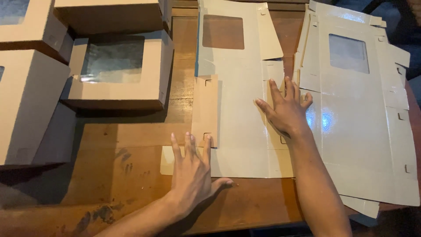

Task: The person is assembling cardboard boxes with clear windows by folding the pre-scored templates and tucking the flaps into place.

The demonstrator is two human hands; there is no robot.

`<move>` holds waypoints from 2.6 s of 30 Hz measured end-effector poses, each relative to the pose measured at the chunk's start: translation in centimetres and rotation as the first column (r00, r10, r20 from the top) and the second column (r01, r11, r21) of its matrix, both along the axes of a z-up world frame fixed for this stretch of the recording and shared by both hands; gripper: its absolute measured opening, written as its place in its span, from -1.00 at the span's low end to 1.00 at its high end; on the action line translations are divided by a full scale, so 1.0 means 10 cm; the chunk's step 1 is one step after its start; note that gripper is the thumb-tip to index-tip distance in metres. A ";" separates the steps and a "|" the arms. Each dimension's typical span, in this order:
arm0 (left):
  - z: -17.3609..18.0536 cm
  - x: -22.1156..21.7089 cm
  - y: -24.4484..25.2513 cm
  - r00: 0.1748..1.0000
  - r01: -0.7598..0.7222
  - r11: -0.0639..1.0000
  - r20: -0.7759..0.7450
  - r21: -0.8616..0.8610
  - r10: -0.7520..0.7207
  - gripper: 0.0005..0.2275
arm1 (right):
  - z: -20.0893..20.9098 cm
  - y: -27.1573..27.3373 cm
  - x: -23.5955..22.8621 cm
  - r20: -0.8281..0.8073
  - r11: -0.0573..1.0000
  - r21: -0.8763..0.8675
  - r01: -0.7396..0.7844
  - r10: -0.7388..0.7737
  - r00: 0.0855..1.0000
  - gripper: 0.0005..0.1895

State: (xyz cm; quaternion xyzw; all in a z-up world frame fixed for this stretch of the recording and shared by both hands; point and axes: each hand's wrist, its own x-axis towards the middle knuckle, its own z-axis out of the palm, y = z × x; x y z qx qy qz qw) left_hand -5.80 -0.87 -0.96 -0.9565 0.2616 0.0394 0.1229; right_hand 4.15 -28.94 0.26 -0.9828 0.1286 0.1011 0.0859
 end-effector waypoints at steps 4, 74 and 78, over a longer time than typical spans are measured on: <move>0.04 0.05 0.09 0.997 0.027 0.999 -0.072 -0.024 -0.028 0.15 | 0.02 0.01 0.01 -0.020 1.000 -0.006 0.010 -0.010 1.000 -0.13; 0.75 0.52 0.72 0.731 -0.516 0.733 -0.674 -0.443 0.107 -0.44 | -0.03 0.01 -0.12 0.043 0.990 0.092 -0.105 0.102 0.994 -0.09; 0.56 0.45 0.63 0.682 -0.535 0.496 -0.696 -0.684 -0.225 -0.73 | -0.03 0.00 -0.09 0.041 0.990 0.094 -0.103 0.100 0.994 -0.03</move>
